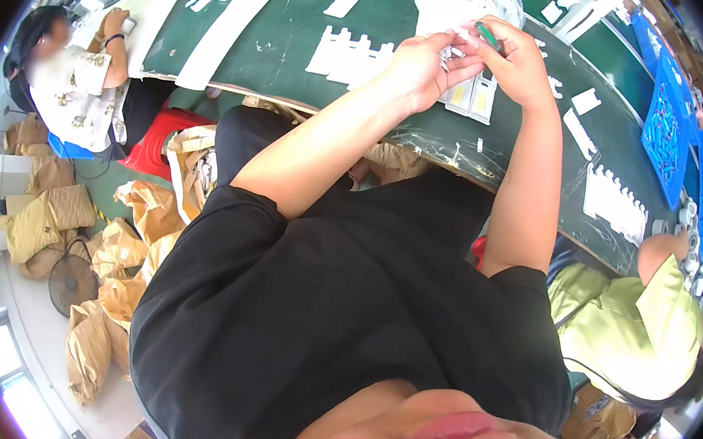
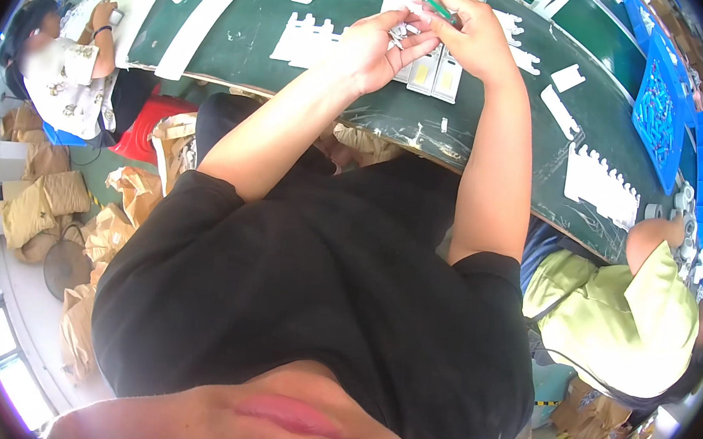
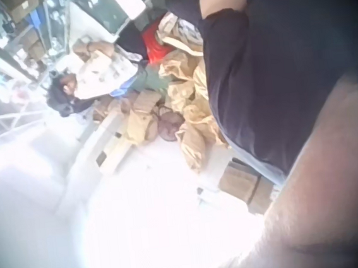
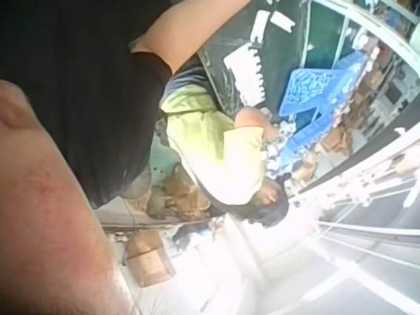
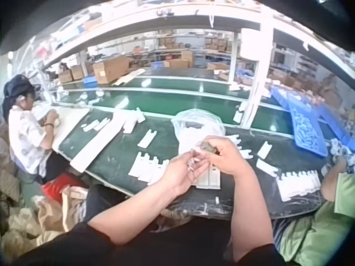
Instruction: Assembling small electronic components and stickers on a factory production floor.
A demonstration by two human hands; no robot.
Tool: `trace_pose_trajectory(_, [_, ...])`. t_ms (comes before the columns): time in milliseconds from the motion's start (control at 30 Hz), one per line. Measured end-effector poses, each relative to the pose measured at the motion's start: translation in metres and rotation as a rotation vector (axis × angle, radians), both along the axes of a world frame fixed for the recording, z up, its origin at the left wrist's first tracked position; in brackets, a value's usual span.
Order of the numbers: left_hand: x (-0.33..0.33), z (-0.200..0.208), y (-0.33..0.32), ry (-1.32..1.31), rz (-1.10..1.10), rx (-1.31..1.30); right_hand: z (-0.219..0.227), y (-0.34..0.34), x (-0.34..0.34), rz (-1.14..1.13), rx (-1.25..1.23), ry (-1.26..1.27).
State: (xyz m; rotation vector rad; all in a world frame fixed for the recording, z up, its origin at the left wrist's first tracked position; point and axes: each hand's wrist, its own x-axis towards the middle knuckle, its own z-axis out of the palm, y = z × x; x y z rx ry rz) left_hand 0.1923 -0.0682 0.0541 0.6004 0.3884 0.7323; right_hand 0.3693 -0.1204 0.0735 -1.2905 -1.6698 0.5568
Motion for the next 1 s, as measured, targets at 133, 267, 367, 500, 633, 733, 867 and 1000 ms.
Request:
trace_pose_trajectory(133, [-0.013,0.004,0.006,0.085,0.018,-0.033,-0.002,0.003,0.008,-0.005,0.068,-0.057])
trace_pose_trajectory(267, [-0.053,-0.004,0.043,0.14,0.12,0.056,-0.01,0.008,0.022,-0.013,-0.013,0.059])
trace_pose_trajectory(367, [-0.092,-0.001,0.072,0.111,0.209,0.107,-0.013,0.007,0.02,0.01,0.004,0.092])
trace_pose_trajectory(500, [-0.143,-0.004,0.13,0.042,0.217,0.098,-0.006,0.0,0.005,0.011,0.04,0.18])
trace_pose_trajectory(633, [-0.165,-0.034,0.177,0.307,0.483,0.339,-0.008,-0.01,0.007,-0.373,0.131,-0.028])
trace_pose_trajectory(733, [-0.177,-0.059,0.182,0.63,0.533,0.878,-0.008,-0.031,-0.002,-0.411,0.231,0.149])
trace_pose_trajectory(867, [-0.152,-0.052,0.151,1.426,0.563,1.427,-0.024,-0.061,0.0,-0.51,0.217,-0.115])
trace_pose_trajectory(1000, [-0.151,-0.054,0.153,1.506,0.448,1.549,-0.024,-0.089,-0.013,-0.668,-0.027,-0.318])
